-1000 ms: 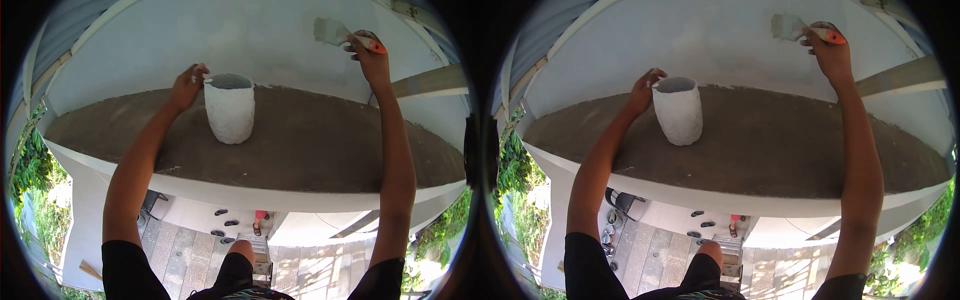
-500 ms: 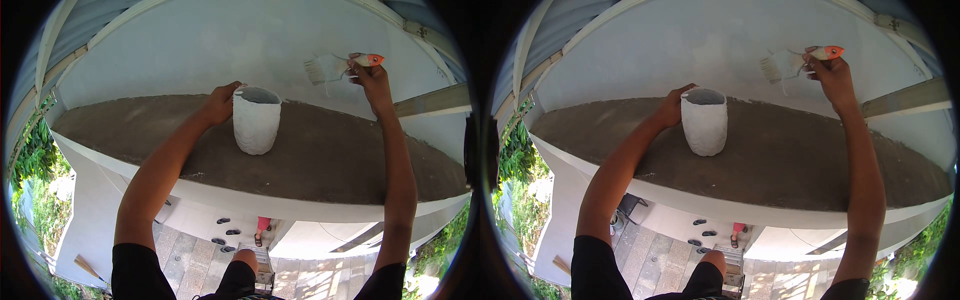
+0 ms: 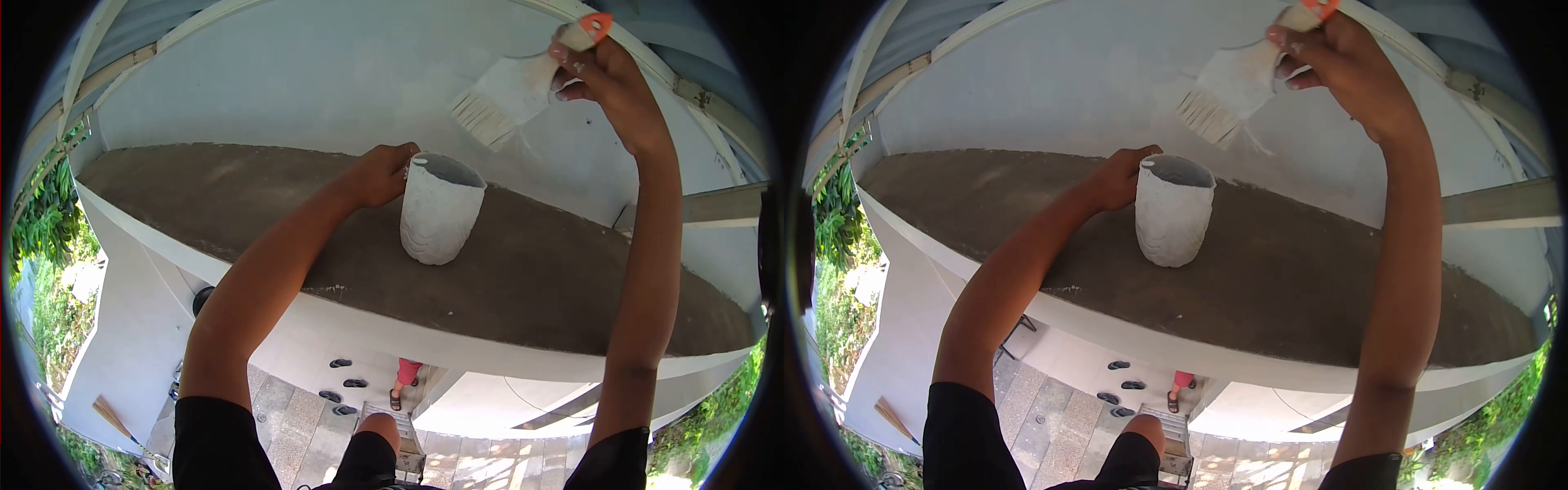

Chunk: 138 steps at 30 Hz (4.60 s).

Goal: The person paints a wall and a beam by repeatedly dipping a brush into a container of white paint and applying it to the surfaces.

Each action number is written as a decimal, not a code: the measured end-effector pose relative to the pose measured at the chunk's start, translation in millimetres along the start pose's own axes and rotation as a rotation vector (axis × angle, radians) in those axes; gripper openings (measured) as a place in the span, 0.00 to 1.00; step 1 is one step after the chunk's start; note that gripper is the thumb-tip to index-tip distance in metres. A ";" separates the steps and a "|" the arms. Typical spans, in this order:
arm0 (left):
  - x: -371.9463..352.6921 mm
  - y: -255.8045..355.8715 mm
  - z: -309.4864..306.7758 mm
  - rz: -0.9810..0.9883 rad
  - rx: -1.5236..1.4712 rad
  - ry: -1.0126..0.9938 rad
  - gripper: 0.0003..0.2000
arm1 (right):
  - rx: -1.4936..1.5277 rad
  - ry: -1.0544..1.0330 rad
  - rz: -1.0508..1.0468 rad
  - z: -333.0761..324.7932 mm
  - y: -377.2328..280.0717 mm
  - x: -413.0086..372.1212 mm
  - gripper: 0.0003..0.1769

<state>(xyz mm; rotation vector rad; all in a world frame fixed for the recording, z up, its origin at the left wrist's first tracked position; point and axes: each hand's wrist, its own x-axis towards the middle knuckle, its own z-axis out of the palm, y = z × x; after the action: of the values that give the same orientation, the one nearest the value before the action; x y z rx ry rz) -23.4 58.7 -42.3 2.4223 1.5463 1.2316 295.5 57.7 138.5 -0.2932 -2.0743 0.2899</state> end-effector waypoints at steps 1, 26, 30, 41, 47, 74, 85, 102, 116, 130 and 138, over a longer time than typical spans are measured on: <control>-0.6 0.1 0.3 0.000 0.003 0.002 0.12 | -0.061 -0.086 0.000 1.1 -4.7 3.8 0.21; 1.1 -18.7 1.7 0.009 -0.073 0.011 0.18 | -0.150 -0.396 -0.053 60.3 -3.8 5.4 0.16; -2.5 -11.4 7.2 0.049 -0.100 0.090 0.17 | -0.202 -0.454 -0.068 69.0 -4.4 2.0 0.14; -4.9 7.2 4.2 -0.057 -0.099 -0.097 0.21 | -0.252 -0.435 -0.276 67.8 -18.5 -10.6 0.13; -4.1 4.3 8.7 0.044 -0.169 0.010 0.20 | -0.323 -0.353 -0.323 52.1 -34.6 -10.6 0.14; -1.6 -14.5 9.5 0.083 -0.150 -0.025 0.16 | -0.132 -0.112 -0.374 9.2 -27.1 -4.7 0.12; 0.8 -2.3 5.0 0.073 -0.112 0.063 0.09 | 0.503 1.018 0.085 -144.9 115.8 -16.3 0.18; 7.5 -20.4 -4.7 0.075 0.097 0.073 0.23 | 0.778 1.250 0.197 -221.1 234.1 8.6 0.17; 16.1 -11.9 -6.9 -0.016 -0.112 0.179 0.11 | -0.253 0.980 0.642 -259.5 234.5 8.6 0.22; 17.1 -2.8 -9.1 -0.111 -0.290 0.158 0.07 | -0.431 0.900 0.730 -255.1 248.7 4.8 0.19; 14.7 3.8 -13.6 -0.055 -0.168 0.140 0.08 | -0.675 0.496 0.975 -240.1 272.1 -15.2 0.19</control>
<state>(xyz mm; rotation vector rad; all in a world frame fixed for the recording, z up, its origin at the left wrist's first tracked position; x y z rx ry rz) -25.9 62.9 -22.6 2.2190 1.4639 1.4840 535.6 329.7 155.9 -1.6153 -1.3380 0.0532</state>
